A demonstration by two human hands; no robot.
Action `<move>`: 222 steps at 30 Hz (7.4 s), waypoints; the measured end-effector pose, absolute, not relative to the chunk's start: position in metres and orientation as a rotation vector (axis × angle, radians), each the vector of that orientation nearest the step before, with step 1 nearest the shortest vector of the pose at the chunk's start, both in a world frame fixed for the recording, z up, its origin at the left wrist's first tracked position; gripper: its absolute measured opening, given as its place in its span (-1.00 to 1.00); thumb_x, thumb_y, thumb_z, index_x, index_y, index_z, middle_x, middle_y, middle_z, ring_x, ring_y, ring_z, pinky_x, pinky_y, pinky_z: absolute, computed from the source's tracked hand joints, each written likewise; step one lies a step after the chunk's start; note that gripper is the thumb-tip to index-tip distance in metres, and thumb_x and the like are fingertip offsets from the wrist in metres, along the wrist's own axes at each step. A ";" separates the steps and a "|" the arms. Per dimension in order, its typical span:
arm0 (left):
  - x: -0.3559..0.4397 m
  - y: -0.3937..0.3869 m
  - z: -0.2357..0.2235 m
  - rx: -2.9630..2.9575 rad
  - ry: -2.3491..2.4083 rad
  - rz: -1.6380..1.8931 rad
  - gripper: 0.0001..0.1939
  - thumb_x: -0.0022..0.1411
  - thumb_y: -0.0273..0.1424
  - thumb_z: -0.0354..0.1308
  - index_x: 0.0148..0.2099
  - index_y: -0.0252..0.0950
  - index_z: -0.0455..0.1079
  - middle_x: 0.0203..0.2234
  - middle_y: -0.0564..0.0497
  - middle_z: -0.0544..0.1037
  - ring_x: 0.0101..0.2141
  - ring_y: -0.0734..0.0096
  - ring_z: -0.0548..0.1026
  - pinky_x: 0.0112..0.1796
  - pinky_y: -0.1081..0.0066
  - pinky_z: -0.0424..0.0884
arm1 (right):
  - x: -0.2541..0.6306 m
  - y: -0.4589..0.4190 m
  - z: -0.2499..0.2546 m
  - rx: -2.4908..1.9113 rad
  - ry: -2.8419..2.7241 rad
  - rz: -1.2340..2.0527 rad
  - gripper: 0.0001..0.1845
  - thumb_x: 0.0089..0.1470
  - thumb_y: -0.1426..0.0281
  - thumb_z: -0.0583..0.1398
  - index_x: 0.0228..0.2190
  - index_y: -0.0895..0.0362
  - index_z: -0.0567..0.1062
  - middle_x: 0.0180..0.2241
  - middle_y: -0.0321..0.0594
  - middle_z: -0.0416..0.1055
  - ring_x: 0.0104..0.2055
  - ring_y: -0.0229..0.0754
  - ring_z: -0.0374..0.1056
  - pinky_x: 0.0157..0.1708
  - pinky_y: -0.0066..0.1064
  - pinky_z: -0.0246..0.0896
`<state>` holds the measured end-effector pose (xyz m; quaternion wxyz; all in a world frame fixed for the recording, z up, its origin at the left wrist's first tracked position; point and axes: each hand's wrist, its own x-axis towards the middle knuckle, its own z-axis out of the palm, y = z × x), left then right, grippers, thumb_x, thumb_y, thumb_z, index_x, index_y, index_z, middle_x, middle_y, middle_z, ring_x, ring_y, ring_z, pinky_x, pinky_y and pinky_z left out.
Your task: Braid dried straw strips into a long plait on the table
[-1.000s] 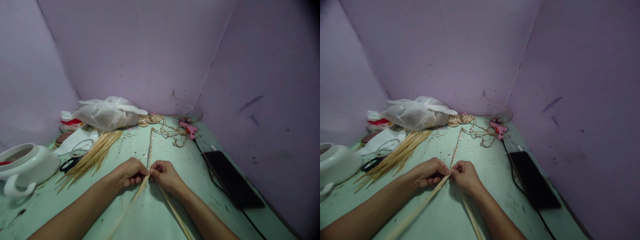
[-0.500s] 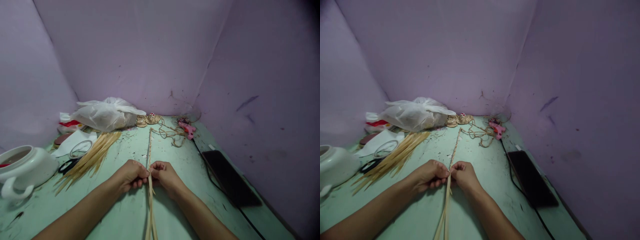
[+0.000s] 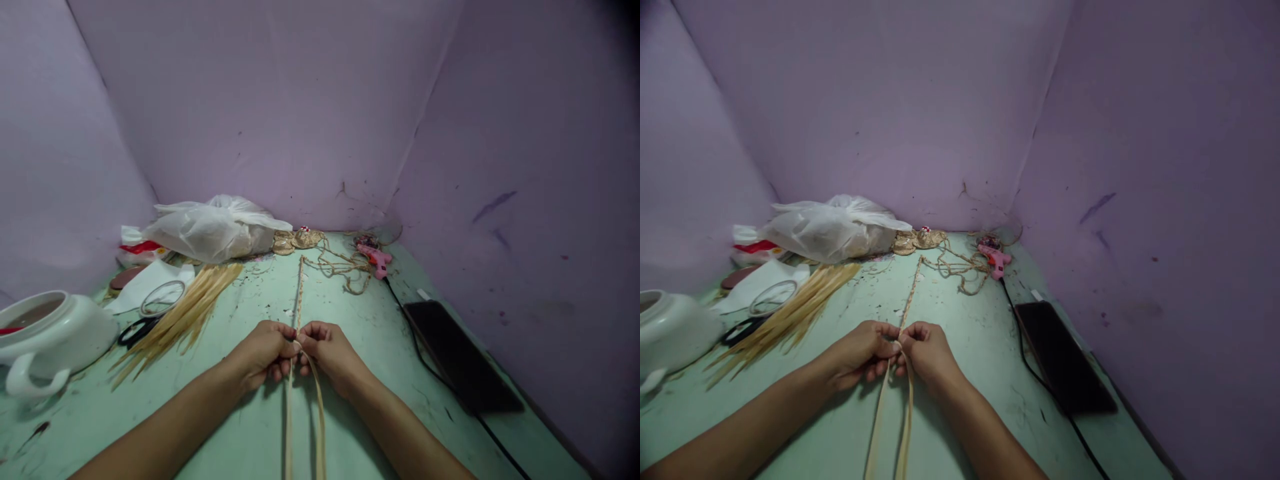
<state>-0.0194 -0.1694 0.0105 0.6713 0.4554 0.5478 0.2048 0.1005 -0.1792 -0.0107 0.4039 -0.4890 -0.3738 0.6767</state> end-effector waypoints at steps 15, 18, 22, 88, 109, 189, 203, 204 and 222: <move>-0.024 -0.166 0.014 1.108 1.396 0.401 -0.89 -0.17 -0.43 0.07 -0.57 -0.30 0.17 -0.87 0.18 0.22 -0.86 0.67 0.00 -0.82 0.60 -0.14 | 0.107 -0.176 -0.008 -1.305 -1.200 1.642 -0.79 -0.23 0.33 0.16 -0.67 0.22 0.30 -0.81 -0.40 0.20 -0.79 -0.49 -0.06 -0.77 -0.58 -0.21; -0.023 -0.168 0.016 1.136 1.390 0.364 -0.91 -0.15 -0.42 0.04 -0.57 -0.29 0.17 -0.89 0.18 0.20 -0.87 0.68 -0.05 -0.82 0.60 -0.18 | 0.108 -0.176 -0.006 -1.250 -1.204 1.670 -0.78 -0.24 0.31 0.16 -0.68 0.22 0.30 -0.77 -0.35 0.27 -0.77 -0.47 0.02 -0.74 -0.58 -0.13; -0.020 -0.168 0.012 1.082 1.371 0.366 -0.95 -0.20 -0.52 -0.03 -0.58 -0.29 0.16 -0.90 0.16 0.20 -0.87 0.66 0.00 -0.82 0.61 -0.14 | 0.108 -0.177 -0.005 -1.219 -1.194 1.719 -0.77 -0.26 0.29 0.17 -0.67 0.22 0.31 -0.75 -0.30 0.30 -0.71 -0.42 0.14 -0.70 -0.57 -0.02; -0.041 -0.147 0.026 1.652 1.347 0.362 -0.81 -0.29 -0.54 0.05 -0.49 -0.42 0.38 -0.69 0.12 0.36 -0.68 0.64 0.22 -0.65 0.60 0.08 | 0.112 -0.174 -0.005 -1.494 -1.038 1.683 -0.94 -0.35 0.52 0.18 -0.64 0.25 0.39 -0.77 -0.38 0.21 -0.75 -0.46 -0.02 -0.74 -0.54 -0.29; -0.016 -0.161 0.007 1.292 1.468 0.371 -0.90 -0.16 -0.52 -0.01 -0.66 -0.36 0.22 -0.88 0.10 0.22 -0.84 0.57 0.16 -0.78 0.55 0.05 | 0.109 -0.174 -0.023 -1.624 -1.410 1.261 -0.96 -0.33 0.48 0.14 -0.67 0.23 0.38 -0.72 -0.31 0.28 -0.68 -0.40 0.07 -0.67 -0.54 -0.10; -0.059 -0.140 0.010 1.623 1.275 0.198 -0.74 -0.28 -0.46 0.05 -0.44 -0.41 0.45 -0.72 0.14 0.27 -0.65 0.62 0.14 -0.60 0.57 0.05 | 0.109 -0.175 -0.002 -1.433 -1.073 1.677 -0.96 -0.27 0.49 0.14 -0.64 0.24 0.36 -0.73 -0.36 0.29 -0.79 -0.50 -0.11 -0.79 -0.56 -0.33; -0.049 -0.154 0.010 1.929 1.409 0.143 -0.77 -0.27 -0.48 -0.05 -0.54 -0.38 0.41 -0.69 0.04 0.37 -0.62 0.52 0.26 -0.60 0.54 0.08 | 0.106 -0.176 -0.004 -1.446 -1.104 1.572 -0.91 -0.28 0.51 0.17 -0.69 0.23 0.32 -0.80 -0.44 0.12 -0.75 -0.49 -0.10 -0.70 -0.54 -0.29; -0.051 -0.154 0.009 1.961 1.402 0.137 -0.77 -0.27 -0.48 -0.05 -0.54 -0.37 0.42 -0.68 0.03 0.39 -0.62 0.52 0.27 -0.60 0.54 0.07 | 0.106 -0.176 -0.004 -1.440 -1.098 1.565 -0.90 -0.28 0.51 0.17 -0.70 0.22 0.31 -0.81 -0.46 0.10 -0.75 -0.49 -0.10 -0.70 -0.54 -0.29; -0.045 -0.150 0.014 1.883 1.354 0.248 -0.81 -0.21 -0.39 0.00 -0.55 -0.39 0.37 -0.72 0.09 0.30 -0.62 0.56 0.19 -0.60 0.55 0.07 | 0.106 -0.176 -0.012 -1.386 -1.132 1.555 -0.88 -0.26 0.48 0.16 -0.69 0.21 0.29 -0.81 -0.47 0.08 -0.76 -0.48 -0.08 -0.72 -0.54 -0.28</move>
